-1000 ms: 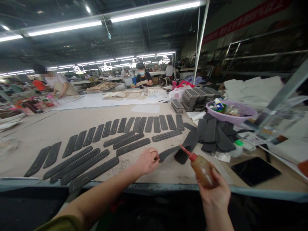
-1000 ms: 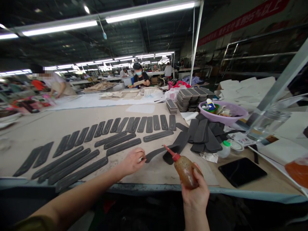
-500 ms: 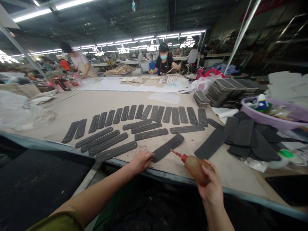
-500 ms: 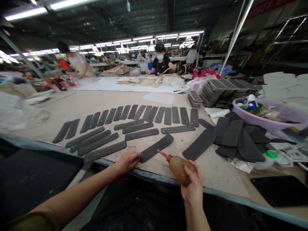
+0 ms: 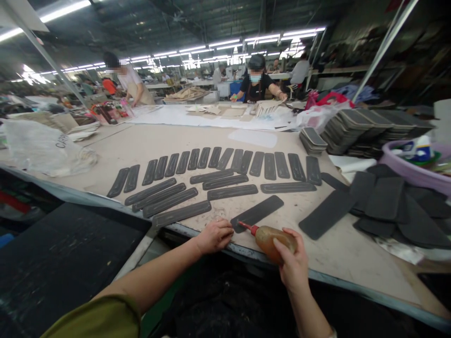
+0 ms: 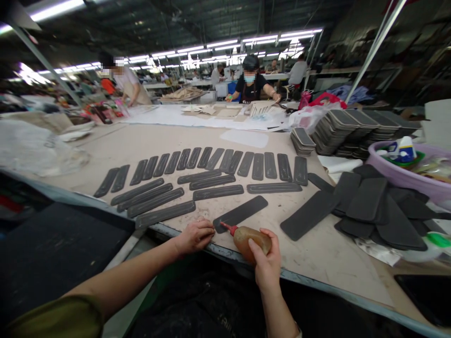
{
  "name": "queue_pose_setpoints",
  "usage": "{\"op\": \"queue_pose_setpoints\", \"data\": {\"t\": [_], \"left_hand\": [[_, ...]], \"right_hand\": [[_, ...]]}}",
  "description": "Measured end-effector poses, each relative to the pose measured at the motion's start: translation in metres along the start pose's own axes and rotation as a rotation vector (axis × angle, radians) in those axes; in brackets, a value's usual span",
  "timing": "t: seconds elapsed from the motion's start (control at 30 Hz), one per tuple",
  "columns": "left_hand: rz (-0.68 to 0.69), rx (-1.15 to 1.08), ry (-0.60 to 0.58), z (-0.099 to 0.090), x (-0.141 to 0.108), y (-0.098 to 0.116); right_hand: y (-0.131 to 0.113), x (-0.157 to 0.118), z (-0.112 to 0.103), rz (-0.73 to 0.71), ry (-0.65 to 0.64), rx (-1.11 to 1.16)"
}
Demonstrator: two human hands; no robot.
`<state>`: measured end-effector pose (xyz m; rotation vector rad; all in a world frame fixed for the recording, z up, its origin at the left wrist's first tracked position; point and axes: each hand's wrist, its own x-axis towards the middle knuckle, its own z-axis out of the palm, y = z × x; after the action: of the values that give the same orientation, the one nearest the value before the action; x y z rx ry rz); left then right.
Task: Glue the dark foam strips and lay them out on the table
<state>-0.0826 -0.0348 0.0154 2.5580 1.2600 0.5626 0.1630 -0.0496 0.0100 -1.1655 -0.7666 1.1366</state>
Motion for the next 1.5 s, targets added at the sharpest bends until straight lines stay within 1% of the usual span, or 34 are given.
{"op": "queue_pose_setpoints", "data": {"t": [0.1,0.2,0.33,0.4,0.5,0.57,0.7,0.8,0.87,0.93,1.13,1.27,1.4,1.5], "left_hand": [[-0.070,0.012,0.063,0.001,0.000,0.003],[-0.107,0.062,0.091,0.002,0.002,0.007],[-0.077,0.094,0.053,0.004,0.004,0.007],[-0.077,0.087,0.050,0.004,0.003,0.005],[-0.050,0.077,0.071,0.005,0.001,0.003],[-0.035,0.076,0.100,0.005,-0.001,0.003],[-0.006,0.082,0.146,0.007,-0.001,0.003],[0.019,0.085,0.169,0.008,-0.001,0.002],[0.017,0.086,0.179,0.008,0.000,0.002],[0.014,0.087,0.178,0.007,0.000,0.002],[0.006,0.095,0.194,0.009,-0.001,0.001],[0.001,0.093,0.204,0.012,-0.001,0.000],[0.019,0.086,0.198,0.013,-0.001,-0.001],[0.036,0.079,0.204,0.014,-0.001,-0.002]], "right_hand": [[0.004,0.000,0.002,-0.069,-0.036,-0.087],[0.006,0.002,0.001,-0.130,-0.012,-0.130],[0.008,0.007,-0.001,-0.103,0.065,-0.073],[0.008,0.008,-0.001,-0.082,0.069,-0.043],[0.006,0.005,0.001,-0.044,0.024,-0.031],[0.005,0.001,0.002,-0.043,-0.012,-0.066],[0.004,-0.003,0.005,-0.119,-0.101,-0.247],[0.000,-0.004,0.008,-0.175,-0.121,-0.349],[-0.004,-0.002,0.008,-0.218,-0.092,-0.397],[-0.007,0.000,0.004,-0.252,-0.034,-0.434],[-0.011,0.017,-0.021,-0.255,0.182,-0.476],[-0.016,0.027,-0.033,-0.316,0.320,-0.553],[-0.017,0.037,-0.039,-0.390,0.416,-0.580],[-0.016,0.043,-0.042,-0.455,0.457,-0.626]]}}
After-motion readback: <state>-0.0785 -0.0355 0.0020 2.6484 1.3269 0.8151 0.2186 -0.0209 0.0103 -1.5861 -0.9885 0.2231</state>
